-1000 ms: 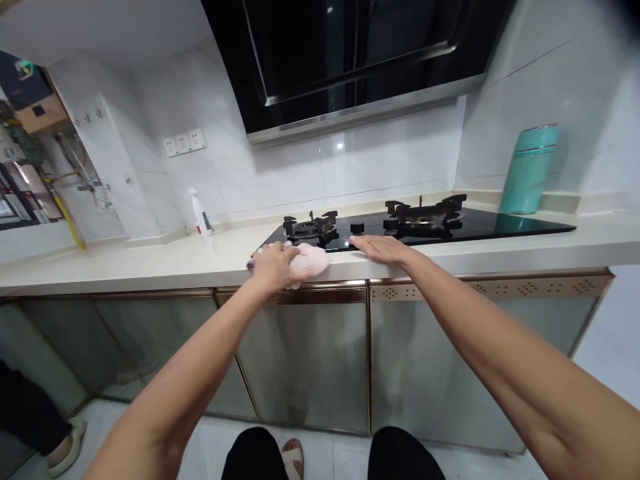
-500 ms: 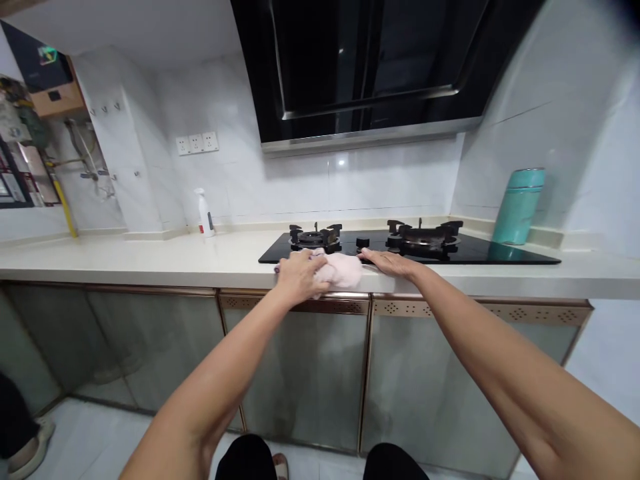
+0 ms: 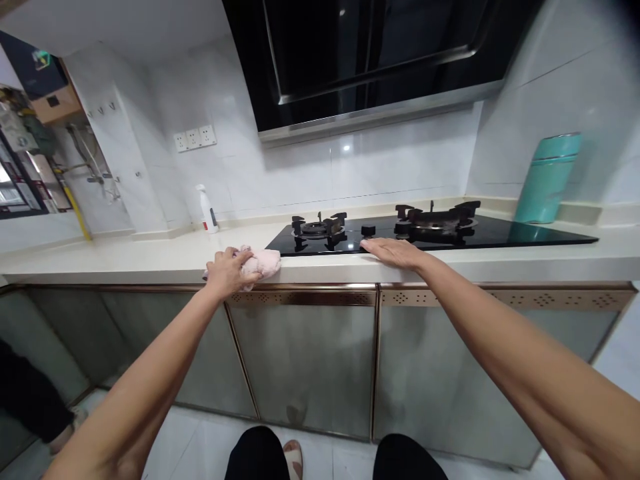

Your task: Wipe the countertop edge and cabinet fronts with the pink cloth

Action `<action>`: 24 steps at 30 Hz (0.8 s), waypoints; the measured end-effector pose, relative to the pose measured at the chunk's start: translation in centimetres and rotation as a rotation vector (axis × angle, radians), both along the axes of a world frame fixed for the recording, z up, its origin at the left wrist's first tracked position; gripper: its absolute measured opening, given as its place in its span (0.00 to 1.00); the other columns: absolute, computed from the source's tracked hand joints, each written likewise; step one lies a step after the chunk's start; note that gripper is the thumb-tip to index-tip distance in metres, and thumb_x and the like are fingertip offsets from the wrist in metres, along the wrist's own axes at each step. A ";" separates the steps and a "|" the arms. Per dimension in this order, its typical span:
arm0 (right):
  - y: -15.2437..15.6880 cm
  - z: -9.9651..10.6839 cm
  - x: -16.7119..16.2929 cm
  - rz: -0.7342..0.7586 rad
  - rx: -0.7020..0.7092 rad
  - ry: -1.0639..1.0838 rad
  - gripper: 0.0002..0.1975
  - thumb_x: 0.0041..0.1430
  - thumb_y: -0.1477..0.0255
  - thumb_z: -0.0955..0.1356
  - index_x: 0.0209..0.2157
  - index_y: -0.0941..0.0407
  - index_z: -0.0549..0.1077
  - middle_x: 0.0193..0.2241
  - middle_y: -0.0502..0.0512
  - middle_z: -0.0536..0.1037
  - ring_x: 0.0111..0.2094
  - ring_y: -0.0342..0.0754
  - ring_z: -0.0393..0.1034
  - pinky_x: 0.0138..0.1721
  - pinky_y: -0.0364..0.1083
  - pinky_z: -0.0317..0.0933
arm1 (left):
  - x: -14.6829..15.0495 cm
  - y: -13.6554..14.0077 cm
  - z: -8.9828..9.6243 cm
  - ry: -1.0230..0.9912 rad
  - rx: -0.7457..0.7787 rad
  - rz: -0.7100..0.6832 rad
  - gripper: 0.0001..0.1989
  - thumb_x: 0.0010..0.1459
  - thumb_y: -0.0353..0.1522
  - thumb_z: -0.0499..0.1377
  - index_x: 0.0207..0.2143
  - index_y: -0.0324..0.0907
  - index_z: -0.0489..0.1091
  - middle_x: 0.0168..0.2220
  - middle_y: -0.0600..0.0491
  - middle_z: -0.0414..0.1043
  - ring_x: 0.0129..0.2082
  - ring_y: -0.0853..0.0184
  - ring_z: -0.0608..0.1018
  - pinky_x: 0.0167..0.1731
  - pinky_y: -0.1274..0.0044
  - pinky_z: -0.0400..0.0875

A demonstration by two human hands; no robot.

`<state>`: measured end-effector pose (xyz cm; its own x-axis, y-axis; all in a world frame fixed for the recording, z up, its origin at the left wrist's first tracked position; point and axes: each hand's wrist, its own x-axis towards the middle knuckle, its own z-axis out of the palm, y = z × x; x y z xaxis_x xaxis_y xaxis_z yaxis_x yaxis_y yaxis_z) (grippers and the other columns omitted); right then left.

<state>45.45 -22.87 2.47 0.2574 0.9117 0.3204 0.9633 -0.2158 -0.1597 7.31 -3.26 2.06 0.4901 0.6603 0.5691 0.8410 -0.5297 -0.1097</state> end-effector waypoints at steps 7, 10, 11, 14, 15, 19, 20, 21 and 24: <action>0.2 0.2 0.0 -0.027 0.007 0.125 0.45 0.65 0.43 0.42 0.61 0.49 0.72 0.66 0.51 0.66 0.69 0.62 0.56 0.68 0.65 0.48 | 10.6 -7.6 -1.0 0.044 0.149 -0.340 0.34 0.53 0.57 0.63 0.58 0.55 0.70 0.55 0.43 0.68 0.51 0.47 0.69 0.47 0.61 0.64; 0.0 0.4 0.1 -0.031 0.013 0.170 0.45 0.65 0.43 0.42 0.60 0.49 0.74 0.64 0.53 0.69 0.67 0.63 0.59 0.68 0.66 0.49 | 15.5 -10.8 -1.5 0.068 0.205 -0.466 0.34 0.53 0.57 0.63 0.57 0.52 0.69 0.52 0.43 0.68 0.50 0.48 0.69 0.46 0.62 0.62; -0.1 0.4 0.2 -0.031 0.018 0.190 0.46 0.65 0.43 0.42 0.60 0.50 0.74 0.63 0.54 0.71 0.66 0.64 0.61 0.67 0.66 0.51 | 16.8 -11.7 -1.7 0.069 0.224 -0.508 0.35 0.53 0.57 0.63 0.57 0.51 0.69 0.52 0.43 0.68 0.50 0.48 0.69 0.46 0.62 0.62; -0.2 0.4 0.6 -0.035 0.032 0.257 0.49 0.63 0.41 0.42 0.58 0.54 0.76 0.57 0.59 0.76 0.62 0.64 0.67 0.64 0.61 0.59 | 19.1 -13.2 -2.3 0.047 0.264 -0.587 0.33 0.54 0.55 0.63 0.58 0.51 0.68 0.53 0.43 0.67 0.51 0.49 0.69 0.46 0.63 0.62; -0.3 0.3 0.8 -0.034 0.034 0.276 0.50 0.63 0.40 0.42 0.57 0.54 0.77 0.56 0.60 0.77 0.60 0.64 0.69 0.63 0.59 0.61 | 19.2 -13.2 -2.4 0.041 0.266 -0.601 0.33 0.55 0.55 0.63 0.58 0.51 0.67 0.54 0.44 0.67 0.51 0.50 0.69 0.46 0.63 0.62; -0.4 0.0 1.3 -0.016 0.013 0.325 0.50 0.61 0.38 0.44 0.57 0.55 0.77 0.57 0.60 0.77 0.59 0.63 0.70 0.63 0.58 0.61 | 16.9 -11.5 -2.1 0.075 0.216 -0.631 0.34 0.55 0.51 0.64 0.62 0.55 0.64 0.60 0.45 0.63 0.53 0.52 0.69 0.46 0.65 0.64; -0.4 0.0 1.4 -0.009 0.016 0.326 0.50 0.62 0.38 0.44 0.58 0.54 0.77 0.58 0.58 0.75 0.60 0.62 0.69 0.64 0.59 0.60 | 15.8 -10.7 -2.0 0.084 0.190 -0.619 0.34 0.55 0.51 0.65 0.62 0.55 0.64 0.61 0.45 0.63 0.53 0.52 0.69 0.46 0.65 0.64; -0.4 -0.1 1.3 -0.001 0.021 0.319 0.48 0.62 0.39 0.44 0.59 0.52 0.76 0.61 0.56 0.73 0.62 0.62 0.67 0.66 0.59 0.57 | 14.4 -9.7 -1.8 0.083 0.163 -0.594 0.35 0.54 0.50 0.65 0.62 0.56 0.64 0.62 0.46 0.63 0.53 0.52 0.70 0.47 0.66 0.65; -0.5 -0.1 1.2 0.016 0.024 0.275 0.45 0.63 0.40 0.44 0.61 0.48 0.74 0.66 0.50 0.67 0.68 0.61 0.58 0.71 0.60 0.47 | 9.8 -6.4 -1.7 0.035 0.105 -0.471 0.34 0.54 0.51 0.64 0.62 0.56 0.65 0.62 0.47 0.63 0.55 0.52 0.69 0.51 0.64 0.65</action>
<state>46.61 -23.35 2.40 0.3229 0.9094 0.2623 0.8865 -0.1936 -0.4202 17.10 -9.66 0.38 0.7418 0.3022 0.5987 0.5075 -0.8365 -0.2065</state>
